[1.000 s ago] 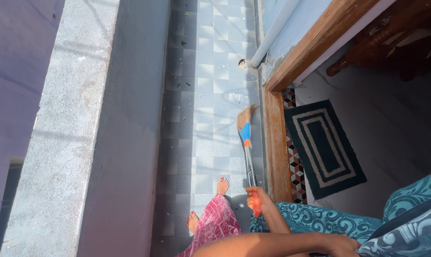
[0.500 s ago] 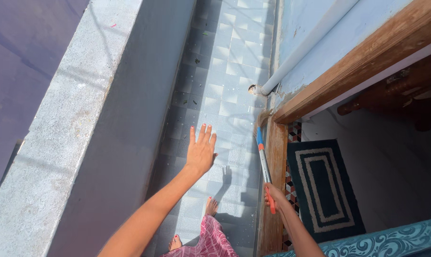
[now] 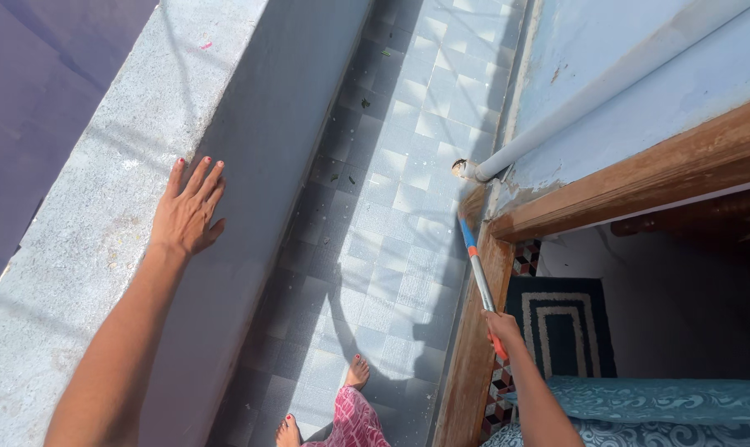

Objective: The person sweeps a tiled balcony floor using a broom, moving debris toward the edge. They briefly lift a mat to sweep underneath it and then place it back.

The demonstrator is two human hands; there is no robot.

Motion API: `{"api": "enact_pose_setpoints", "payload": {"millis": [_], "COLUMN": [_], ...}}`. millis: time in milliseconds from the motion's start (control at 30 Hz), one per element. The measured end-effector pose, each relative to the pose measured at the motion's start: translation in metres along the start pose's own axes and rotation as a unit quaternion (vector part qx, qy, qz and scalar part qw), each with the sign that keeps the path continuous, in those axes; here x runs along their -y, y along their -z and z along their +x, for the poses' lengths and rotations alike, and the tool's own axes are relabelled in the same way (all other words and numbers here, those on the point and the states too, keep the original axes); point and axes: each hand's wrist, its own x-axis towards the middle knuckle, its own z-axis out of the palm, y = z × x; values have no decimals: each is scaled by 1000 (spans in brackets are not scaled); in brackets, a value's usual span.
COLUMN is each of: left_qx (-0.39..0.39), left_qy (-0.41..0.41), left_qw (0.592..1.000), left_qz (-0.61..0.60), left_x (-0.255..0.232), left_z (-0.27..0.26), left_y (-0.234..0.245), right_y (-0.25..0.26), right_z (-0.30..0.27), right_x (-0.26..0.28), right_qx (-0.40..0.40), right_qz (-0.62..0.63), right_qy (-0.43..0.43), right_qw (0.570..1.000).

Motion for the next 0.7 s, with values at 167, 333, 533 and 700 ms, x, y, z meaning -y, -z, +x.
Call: {"api": "enact_pose_setpoints", "payload": {"millis": [167, 333, 533, 700], "left_qx": [31, 10, 12, 52], "left_qy": [-44, -38, -39, -73], "left_qw": [998, 997, 997, 994], "left_qz": [-33, -60, -66, -57], "left_x": [19, 22, 21, 23], "left_z": [7, 6, 7, 3], "left_y": [17, 21, 21, 25], "right_y": [15, -40, -11, -29], "right_z": [-21, -26, -52, -34], "right_x": [-18, -10, -28, -21], "right_qx": [-63, -86, -128, -90], "right_qz": [21, 33, -75, -49], "right_qy": [24, -1, 10, -11], "right_qw": [998, 996, 989, 995]}}
